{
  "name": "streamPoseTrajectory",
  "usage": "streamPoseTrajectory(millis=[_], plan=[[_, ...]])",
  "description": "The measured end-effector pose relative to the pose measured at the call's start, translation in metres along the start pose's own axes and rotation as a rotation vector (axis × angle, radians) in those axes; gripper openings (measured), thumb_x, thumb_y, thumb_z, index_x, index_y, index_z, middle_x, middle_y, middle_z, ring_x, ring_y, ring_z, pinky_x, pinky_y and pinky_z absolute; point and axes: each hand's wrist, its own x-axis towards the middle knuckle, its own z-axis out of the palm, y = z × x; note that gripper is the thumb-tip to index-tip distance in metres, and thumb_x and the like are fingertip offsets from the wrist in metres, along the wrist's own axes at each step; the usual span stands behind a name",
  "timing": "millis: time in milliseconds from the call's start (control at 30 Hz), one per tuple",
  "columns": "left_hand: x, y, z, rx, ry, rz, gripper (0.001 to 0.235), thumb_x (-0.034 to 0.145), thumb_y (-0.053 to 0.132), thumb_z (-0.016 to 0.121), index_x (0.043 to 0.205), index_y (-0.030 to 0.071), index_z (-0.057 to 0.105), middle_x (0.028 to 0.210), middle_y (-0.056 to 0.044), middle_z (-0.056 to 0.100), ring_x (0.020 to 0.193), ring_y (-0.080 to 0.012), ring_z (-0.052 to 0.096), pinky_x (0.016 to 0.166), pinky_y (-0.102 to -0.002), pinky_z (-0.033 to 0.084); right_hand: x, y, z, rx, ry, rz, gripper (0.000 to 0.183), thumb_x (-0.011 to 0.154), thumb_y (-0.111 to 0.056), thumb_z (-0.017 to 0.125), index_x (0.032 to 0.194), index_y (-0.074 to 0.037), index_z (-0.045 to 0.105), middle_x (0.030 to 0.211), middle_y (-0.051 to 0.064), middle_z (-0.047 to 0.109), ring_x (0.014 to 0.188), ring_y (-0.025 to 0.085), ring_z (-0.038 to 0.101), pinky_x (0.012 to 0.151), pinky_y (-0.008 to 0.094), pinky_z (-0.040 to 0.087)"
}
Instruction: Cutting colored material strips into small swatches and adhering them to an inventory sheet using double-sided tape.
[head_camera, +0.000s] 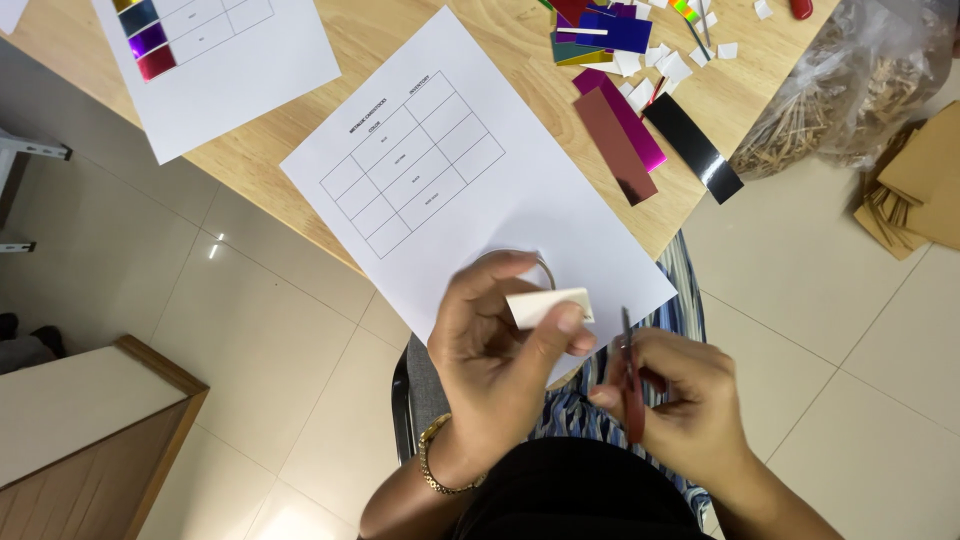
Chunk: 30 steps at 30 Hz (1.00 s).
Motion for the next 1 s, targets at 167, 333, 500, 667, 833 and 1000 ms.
streamPoseTrajectory(millis=[167, 333, 500, 667, 833, 1000], plan=[[0.016, -0.014, -0.003, 0.073, -0.226, -0.019, 0.010, 0.104, 0.001, 0.062, 0.109, 0.006, 0.069, 0.093, -0.011, 0.067, 0.071, -0.0185, 0.073, 0.065, -0.024, 0.065, -0.015, 0.027, -0.018, 0.226, -0.061, 0.017, 0.043, 0.091, -0.050, 0.068, 0.099, -0.010, 0.054, 0.070, 0.002, 0.059, 0.059, 0.013, 0.051, 0.056, 0.026, 0.043], [0.022, -0.019, 0.005, 0.038, -0.451, -0.250, 0.028, 0.110, 0.023, 0.051, 0.125, 0.007, 0.068, 0.117, -0.014, 0.068, 0.096, -0.0248, 0.078, 0.080, -0.026, 0.066, -0.004, 0.026, -0.020, 0.817, -0.296, 0.121, 0.073, 0.100, -0.072, 0.065, 0.070, -0.006, 0.058, 0.057, 0.003, 0.053, 0.050, 0.019, 0.050, 0.056, 0.032, 0.044], [0.025, -0.027, 0.015, -0.029, -0.476, -0.387, 0.015, 0.100, 0.019, 0.068, 0.111, 0.011, 0.074, 0.111, -0.006, 0.074, 0.104, -0.0111, 0.069, 0.071, -0.020, 0.057, -0.015, 0.046, -0.022, 0.903, -0.359, 0.168, 0.072, 0.101, -0.071, 0.061, 0.074, -0.005, 0.058, 0.058, 0.004, 0.053, 0.051, 0.019, 0.048, 0.072, 0.035, 0.044], [0.046, -0.033, 0.018, -0.050, -0.519, -0.428, 0.010, 0.098, 0.021, 0.072, 0.103, 0.014, 0.076, 0.100, -0.004, 0.077, 0.087, -0.0076, 0.070, 0.063, -0.017, 0.054, -0.011, 0.047, -0.027, 0.881, -0.345, 0.136, 0.069, 0.101, -0.067, 0.062, 0.074, -0.004, 0.059, 0.058, 0.004, 0.054, 0.050, 0.018, 0.045, 0.052, 0.030, 0.040], [0.090, -0.045, 0.033, 0.062, -0.512, -0.155, 0.009, 0.100, 0.022, 0.071, 0.106, 0.016, 0.074, 0.099, -0.001, 0.076, 0.087, -0.0063, 0.069, 0.075, -0.017, 0.057, -0.018, 0.051, -0.040, 0.785, -0.382, 0.145, 0.071, 0.099, -0.071, 0.063, 0.075, -0.004, 0.062, 0.061, 0.006, 0.058, 0.051, 0.021, 0.053, 0.067, 0.036, 0.050], [0.146, -0.058, 0.059, 0.979, -0.331, 0.780, 0.037, 0.088, 0.039, 0.079, 0.074, 0.014, 0.057, 0.079, 0.002, 0.050, 0.062, -0.0163, 0.054, 0.046, -0.035, 0.039, -0.031, 0.063, -0.051, 0.700, -0.315, 0.216, 0.065, 0.097, -0.065, 0.062, 0.078, -0.002, 0.063, 0.071, 0.009, 0.055, 0.063, 0.022, 0.052, 0.063, 0.035, 0.042]])
